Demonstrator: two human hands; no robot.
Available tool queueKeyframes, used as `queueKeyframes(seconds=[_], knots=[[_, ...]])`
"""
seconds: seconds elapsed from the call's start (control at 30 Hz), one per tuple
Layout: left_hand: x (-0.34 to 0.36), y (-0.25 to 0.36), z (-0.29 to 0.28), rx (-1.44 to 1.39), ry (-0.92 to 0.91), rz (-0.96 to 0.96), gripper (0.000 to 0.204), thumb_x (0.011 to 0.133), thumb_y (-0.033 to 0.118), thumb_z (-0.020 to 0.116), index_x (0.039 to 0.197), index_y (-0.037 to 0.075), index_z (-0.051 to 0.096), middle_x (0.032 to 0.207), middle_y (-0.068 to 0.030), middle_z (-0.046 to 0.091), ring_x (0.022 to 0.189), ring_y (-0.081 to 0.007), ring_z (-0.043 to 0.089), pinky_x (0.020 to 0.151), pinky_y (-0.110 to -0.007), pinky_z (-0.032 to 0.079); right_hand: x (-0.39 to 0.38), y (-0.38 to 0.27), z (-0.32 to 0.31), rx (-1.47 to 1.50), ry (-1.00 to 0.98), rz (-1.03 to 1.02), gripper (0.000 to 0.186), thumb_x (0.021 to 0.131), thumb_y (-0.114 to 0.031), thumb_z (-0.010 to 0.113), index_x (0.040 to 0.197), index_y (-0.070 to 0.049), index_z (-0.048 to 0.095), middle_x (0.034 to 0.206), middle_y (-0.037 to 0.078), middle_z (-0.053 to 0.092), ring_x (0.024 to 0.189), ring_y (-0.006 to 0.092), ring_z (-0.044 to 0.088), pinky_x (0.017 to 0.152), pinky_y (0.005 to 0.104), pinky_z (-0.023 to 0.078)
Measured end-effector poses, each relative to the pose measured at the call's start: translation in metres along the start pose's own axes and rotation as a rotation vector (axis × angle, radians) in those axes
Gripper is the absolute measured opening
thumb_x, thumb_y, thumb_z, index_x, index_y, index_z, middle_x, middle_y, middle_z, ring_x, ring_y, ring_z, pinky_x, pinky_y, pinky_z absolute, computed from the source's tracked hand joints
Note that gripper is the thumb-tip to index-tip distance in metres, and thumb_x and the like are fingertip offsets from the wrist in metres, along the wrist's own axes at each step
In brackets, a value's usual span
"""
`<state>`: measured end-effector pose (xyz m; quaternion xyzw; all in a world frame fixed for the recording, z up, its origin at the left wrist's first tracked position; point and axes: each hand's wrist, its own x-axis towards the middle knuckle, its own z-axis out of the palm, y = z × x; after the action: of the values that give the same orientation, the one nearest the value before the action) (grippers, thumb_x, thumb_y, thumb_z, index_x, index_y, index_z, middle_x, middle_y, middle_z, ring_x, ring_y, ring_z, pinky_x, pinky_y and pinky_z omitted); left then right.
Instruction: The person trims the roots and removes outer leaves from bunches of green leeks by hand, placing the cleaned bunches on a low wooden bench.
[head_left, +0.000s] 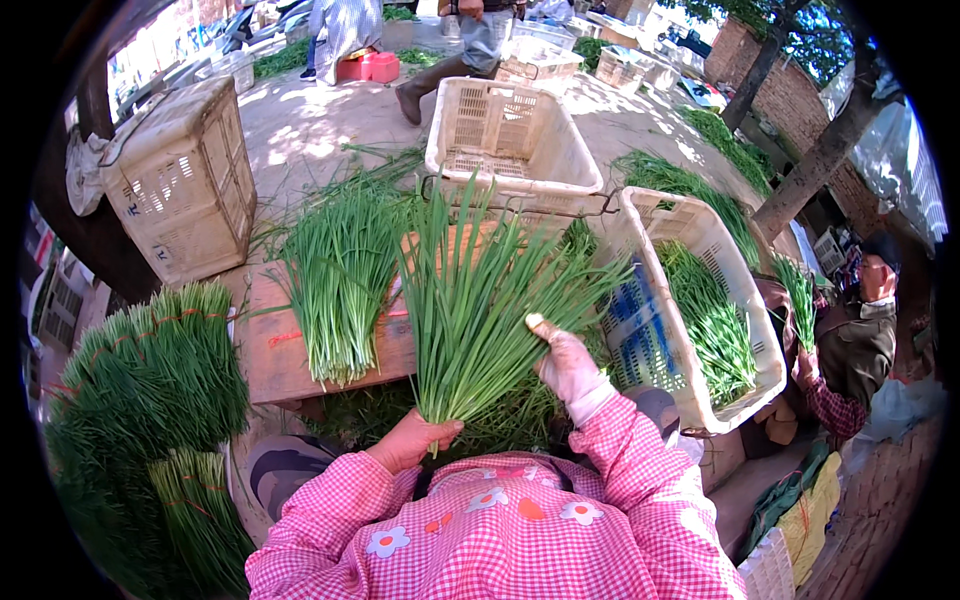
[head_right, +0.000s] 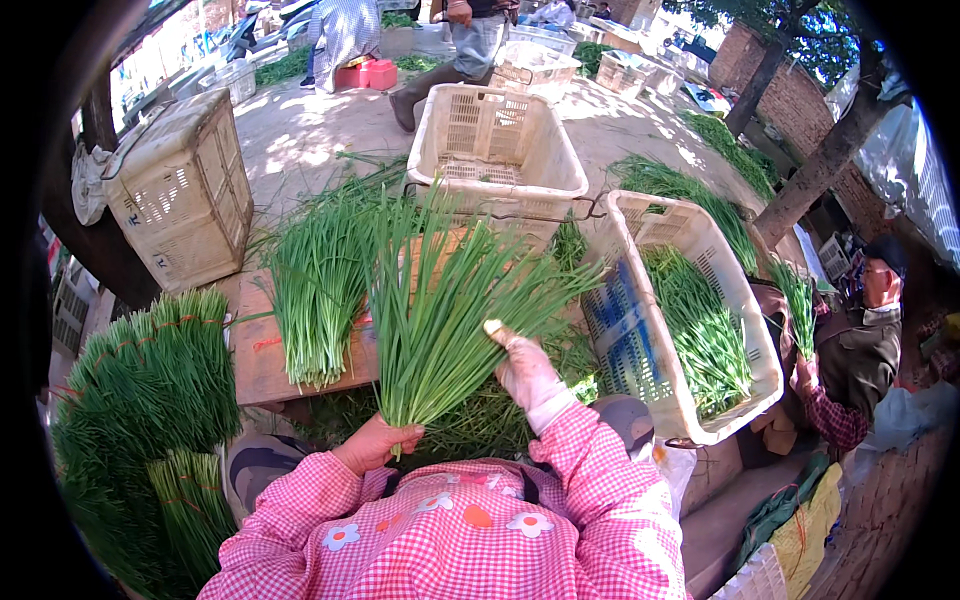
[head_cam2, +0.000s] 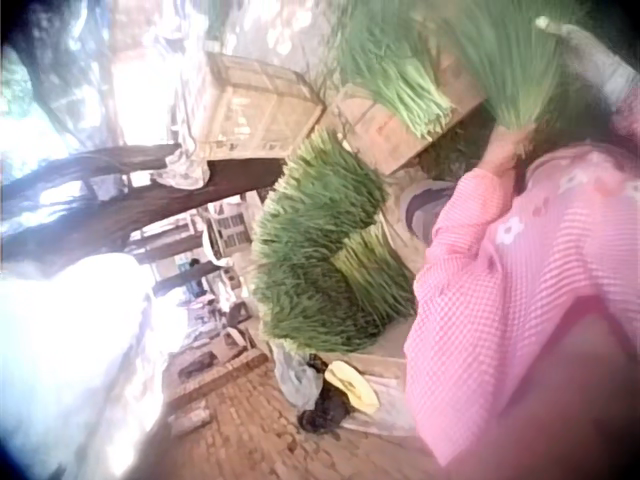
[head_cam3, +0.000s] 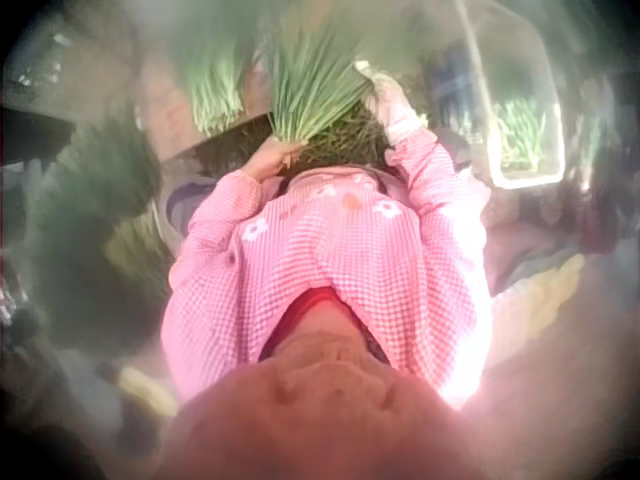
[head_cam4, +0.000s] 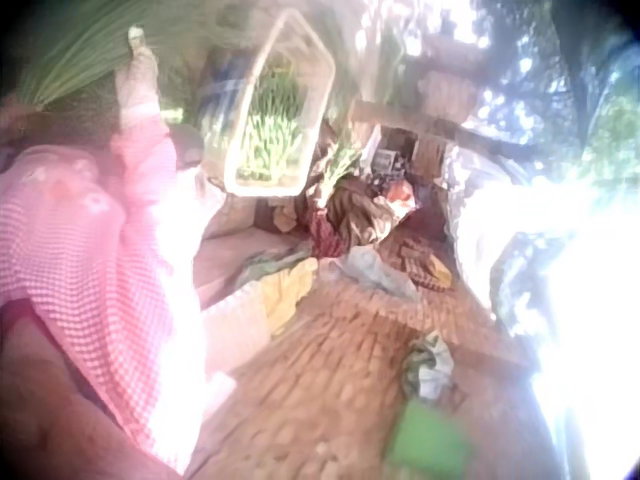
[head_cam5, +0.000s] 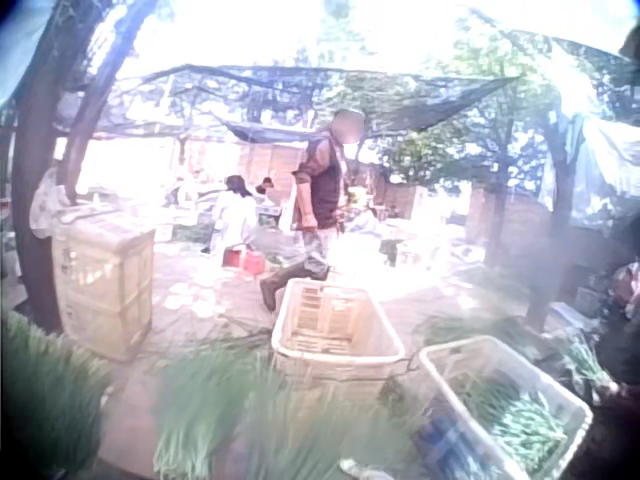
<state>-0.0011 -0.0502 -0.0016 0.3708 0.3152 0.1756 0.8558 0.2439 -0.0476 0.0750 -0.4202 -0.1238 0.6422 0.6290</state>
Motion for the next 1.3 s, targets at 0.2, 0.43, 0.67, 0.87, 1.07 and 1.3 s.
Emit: queueKeyframes(seconds=[0.2, 0.43, 0.67, 0.87, 1.07, 1.3], knots=[[-0.044, 0.035, -0.012, 0.163, -0.057, -0.109, 0.017, 0.078, 0.008, 0.064, 0.092, 0.006, 0.054, 0.071, 0.0006, 0.049, 0.058, -0.0099, 0.042, 0.052, -0.024, 0.035, 0.009, -0.138, -0.038, -0.63, 0.213, -0.589, 0.037, 0.085, -0.014, 0.056, 0.118, -0.002, 0.044, 0.091, 0.005, 0.056, 0.073, 0.0096, 0.052, 0.065, 0.0241, 0.045], [-0.063, 0.051, -0.023, 0.226, -0.135, -0.169, 0.019, 0.077, 0.009, 0.066, 0.094, 0.007, 0.057, 0.069, 0.0039, 0.049, 0.058, -0.0074, 0.041, 0.051, -0.023, 0.033, -0.029, -0.12, 0.019, -1.848, -0.221, -1.094, 0.069, 0.08, -0.035, 0.063, 0.133, -0.006, 0.031, 0.118, 0.022, 0.049, 0.102, 0.0334, 0.053, 0.086, 0.0383, 0.043], [-0.063, 0.043, -0.029, 0.196, -0.188, -0.194, 0.036, 0.075, 0.0, 0.064, 0.109, 0.006, 0.052, 0.077, 0.0044, 0.049, 0.058, -0.0063, 0.037, 0.05, -0.021, 0.03, -0.001, -0.097, -0.017, -2.149, 0.081, -0.65, 0.025, 0.085, -0.029, 0.05, 0.084, -0.005, 0.058, 0.074, 0.014, 0.061, 0.074, 0.0332, 0.059, 0.066, 0.0416, 0.045], [-0.072, 0.047, -0.02, 0.3, -0.165, -0.092, 0.034, 0.078, 0.006, 0.065, 0.11, 0.006, 0.055, 0.085, 0.0055, 0.055, 0.067, -0.0043, 0.042, 0.056, -0.021, 0.035, -0.001, -0.15, -0.056, -1.74, 0.401, -0.485, 0.024, 0.083, -0.008, 0.053, 0.107, -0.009, 0.055, 0.092, 0.013, 0.058, 0.077, 0.0244, 0.057, 0.073, 0.0339, 0.045], [-0.071, 0.047, -0.029, 0.269, -0.252, -0.138, 0.043, 0.078, 0.005, 0.065, 0.119, 0.005, 0.051, 0.11, 0.0001, 0.057, 0.097, -0.0097, 0.049, 0.083, -0.025, 0.04, -0.016, -0.141, -0.008, -1.942, -0.017, -0.618, 0.066, 0.076, -0.006, 0.061, 0.133, -0.012, 0.03, 0.125, 0.016, 0.042, 0.109, 0.0301, 0.046, 0.094, 0.0339, 0.038], [-0.07, 0.045, -0.027, 0.284, -0.306, -0.086, 0.042, 0.078, 0.003, 0.064, 0.119, 0.004, 0.052, 0.111, -0.0012, 0.057, 0.101, -0.0113, 0.049, 0.088, -0.027, 0.039, 0.001, -0.118, -0.017, -2.388, -0.2, -0.285, 0.028, 0.084, -0.03, 0.052, 0.107, -0.013, 0.056, 0.09, 0.016, 0.061, 0.086, 0.0341, 0.058, 0.073, 0.0409, 0.046]])
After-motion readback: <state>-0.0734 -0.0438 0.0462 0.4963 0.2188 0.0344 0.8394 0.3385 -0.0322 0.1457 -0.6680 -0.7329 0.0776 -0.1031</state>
